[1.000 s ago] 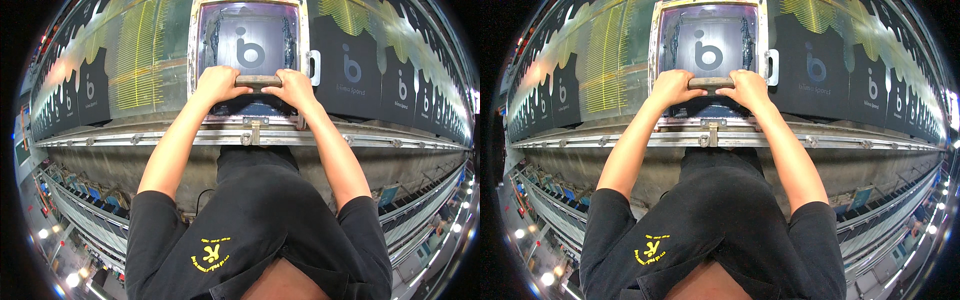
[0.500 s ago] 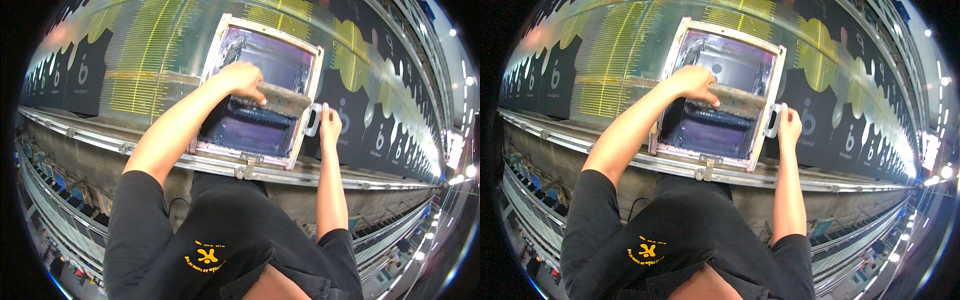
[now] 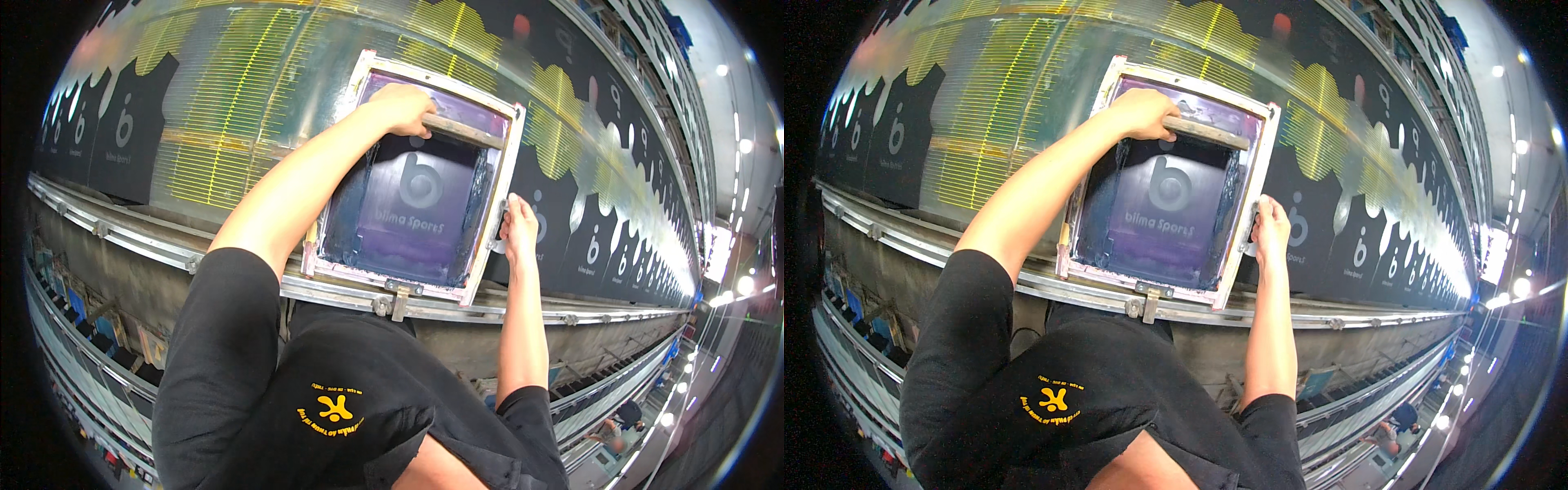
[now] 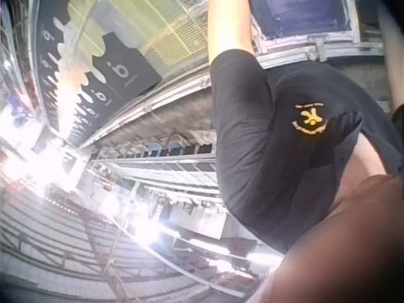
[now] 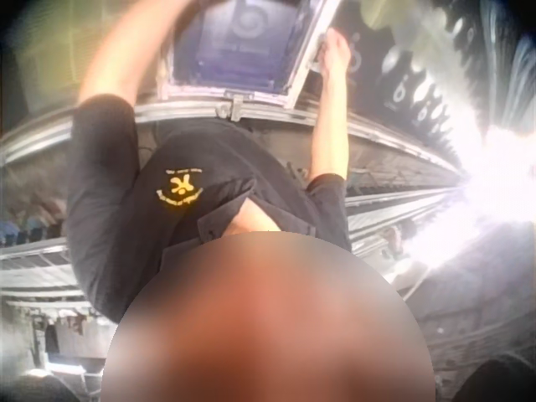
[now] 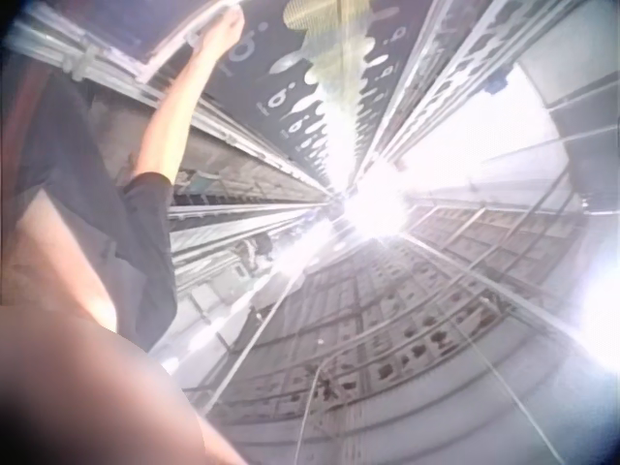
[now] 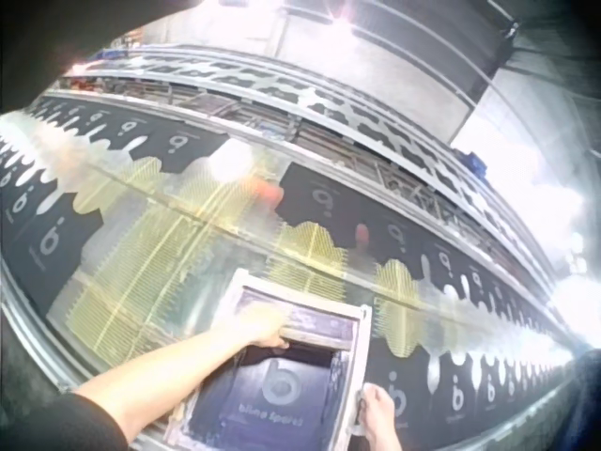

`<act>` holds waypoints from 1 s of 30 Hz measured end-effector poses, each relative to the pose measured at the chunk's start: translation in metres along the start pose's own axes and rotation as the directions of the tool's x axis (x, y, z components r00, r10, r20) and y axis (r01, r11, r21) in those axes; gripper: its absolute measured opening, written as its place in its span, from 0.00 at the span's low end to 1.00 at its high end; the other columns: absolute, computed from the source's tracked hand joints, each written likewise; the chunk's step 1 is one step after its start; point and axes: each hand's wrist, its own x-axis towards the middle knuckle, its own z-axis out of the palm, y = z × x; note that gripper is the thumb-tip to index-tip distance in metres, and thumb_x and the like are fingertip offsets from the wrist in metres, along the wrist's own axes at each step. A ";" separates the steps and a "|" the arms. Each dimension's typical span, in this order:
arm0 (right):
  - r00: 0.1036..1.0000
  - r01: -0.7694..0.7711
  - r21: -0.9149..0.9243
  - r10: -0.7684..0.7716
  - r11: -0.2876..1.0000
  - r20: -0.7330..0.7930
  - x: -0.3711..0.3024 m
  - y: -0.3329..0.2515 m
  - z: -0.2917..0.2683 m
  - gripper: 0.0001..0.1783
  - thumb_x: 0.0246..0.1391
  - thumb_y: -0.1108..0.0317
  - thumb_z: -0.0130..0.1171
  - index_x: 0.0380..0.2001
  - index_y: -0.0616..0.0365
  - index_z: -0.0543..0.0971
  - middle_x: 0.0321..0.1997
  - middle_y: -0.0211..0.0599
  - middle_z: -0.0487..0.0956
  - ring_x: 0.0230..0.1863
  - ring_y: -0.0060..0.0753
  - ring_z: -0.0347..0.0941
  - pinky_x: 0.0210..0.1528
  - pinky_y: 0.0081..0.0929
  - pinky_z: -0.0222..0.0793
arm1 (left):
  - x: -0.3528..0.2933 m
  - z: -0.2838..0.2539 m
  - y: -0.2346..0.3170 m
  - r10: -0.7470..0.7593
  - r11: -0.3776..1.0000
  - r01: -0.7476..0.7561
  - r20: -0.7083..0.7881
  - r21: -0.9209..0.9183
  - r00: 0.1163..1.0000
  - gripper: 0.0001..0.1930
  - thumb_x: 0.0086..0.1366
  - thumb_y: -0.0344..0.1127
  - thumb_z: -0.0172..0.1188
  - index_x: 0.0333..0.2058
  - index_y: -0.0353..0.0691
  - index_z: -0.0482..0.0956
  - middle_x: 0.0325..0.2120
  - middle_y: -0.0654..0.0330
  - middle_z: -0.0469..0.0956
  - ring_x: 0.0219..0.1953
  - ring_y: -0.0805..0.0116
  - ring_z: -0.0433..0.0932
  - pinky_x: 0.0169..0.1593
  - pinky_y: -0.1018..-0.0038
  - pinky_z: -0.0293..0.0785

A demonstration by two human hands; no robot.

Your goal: The person uses a squeegee to spread dark ink across a screen-printing frame placed over a black t-shirt. The person repeatedly pulls the squeegee across the screen to ensure even ink coverage, then lifts the frame and moves it away.

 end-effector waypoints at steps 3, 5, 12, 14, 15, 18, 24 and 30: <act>0.998 0.067 0.004 -0.067 0.998 0.000 -0.002 -0.009 -0.001 0.23 0.72 0.53 0.69 0.58 0.61 0.83 0.24 0.20 0.70 0.17 0.14 0.59 0.18 0.21 0.54 | -0.043 0.006 0.017 -0.106 0.986 0.114 0.071 -0.124 0.992 0.22 0.60 0.53 0.78 0.50 0.53 0.91 0.46 0.54 0.89 0.52 0.49 0.87 0.54 0.52 0.83; 0.998 0.068 0.019 -0.068 0.998 0.000 -0.002 -0.013 -0.002 0.22 0.71 0.53 0.69 0.56 0.60 0.83 0.24 0.19 0.69 0.17 0.12 0.58 0.18 0.20 0.52 | -0.085 0.044 0.034 -0.051 0.989 0.052 0.008 -0.139 0.999 0.20 0.58 0.48 0.78 0.49 0.54 0.91 0.44 0.57 0.89 0.51 0.49 0.87 0.54 0.53 0.83; 0.985 0.166 0.006 -0.166 0.986 0.037 -0.001 -0.009 0.010 0.23 0.72 0.54 0.69 0.59 0.60 0.83 0.24 0.18 0.68 0.19 0.11 0.57 0.19 0.20 0.51 | -0.268 0.169 0.102 0.137 0.987 -0.160 -0.376 -0.029 0.917 0.40 0.42 0.34 0.82 0.60 0.47 0.84 0.54 0.63 0.86 0.57 0.56 0.82 0.60 0.59 0.79; 0.956 0.290 0.034 -0.288 0.956 -0.055 -0.015 -0.013 0.020 0.22 0.71 0.56 0.69 0.58 0.61 0.85 0.28 0.22 0.76 0.21 0.13 0.62 0.20 0.20 0.54 | -0.275 0.166 0.101 0.108 0.980 -0.165 -0.404 -0.108 0.908 0.37 0.43 0.34 0.82 0.57 0.47 0.85 0.50 0.63 0.87 0.55 0.56 0.83 0.57 0.59 0.81; 0.919 0.391 0.166 -0.376 0.905 -0.118 -0.015 -0.013 0.016 0.21 0.70 0.56 0.70 0.57 0.61 0.86 0.34 0.29 0.83 0.22 0.15 0.67 0.20 0.21 0.56 | -0.274 0.151 0.101 0.132 0.974 -0.194 -0.406 -0.114 0.904 0.35 0.44 0.35 0.82 0.55 0.47 0.86 0.49 0.63 0.88 0.54 0.56 0.84 0.57 0.59 0.81; 0.930 0.350 0.068 -0.338 0.934 -0.146 -0.058 -0.035 0.020 0.22 0.70 0.53 0.70 0.56 0.60 0.84 0.26 0.23 0.75 0.16 0.14 0.61 0.15 0.20 0.51 | -0.291 0.121 0.100 0.084 0.989 -0.107 -0.211 -0.101 0.974 0.30 0.47 0.36 0.79 0.54 0.49 0.88 0.48 0.64 0.87 0.53 0.55 0.83 0.55 0.56 0.80; 0.893 0.446 0.014 -0.443 0.895 -0.079 -0.112 -0.035 0.133 0.25 0.71 0.51 0.68 0.60 0.58 0.81 0.27 0.20 0.73 0.19 0.11 0.61 0.18 0.18 0.51 | -0.355 0.123 0.017 -0.051 0.986 -0.017 -0.396 -0.167 0.917 0.20 0.48 0.34 0.74 0.44 0.49 0.91 0.38 0.60 0.87 0.49 0.51 0.85 0.51 0.54 0.82; 0.885 0.464 0.076 -0.464 0.882 -0.016 -0.170 -0.031 0.355 0.24 0.73 0.57 0.67 0.62 0.62 0.81 0.39 0.24 0.81 0.31 0.11 0.71 0.27 0.17 0.60 | -0.479 0.031 -0.179 -0.155 0.972 0.083 -0.338 -0.219 0.928 0.27 0.47 0.30 0.74 0.50 0.50 0.91 0.50 0.63 0.88 0.54 0.55 0.86 0.59 0.57 0.82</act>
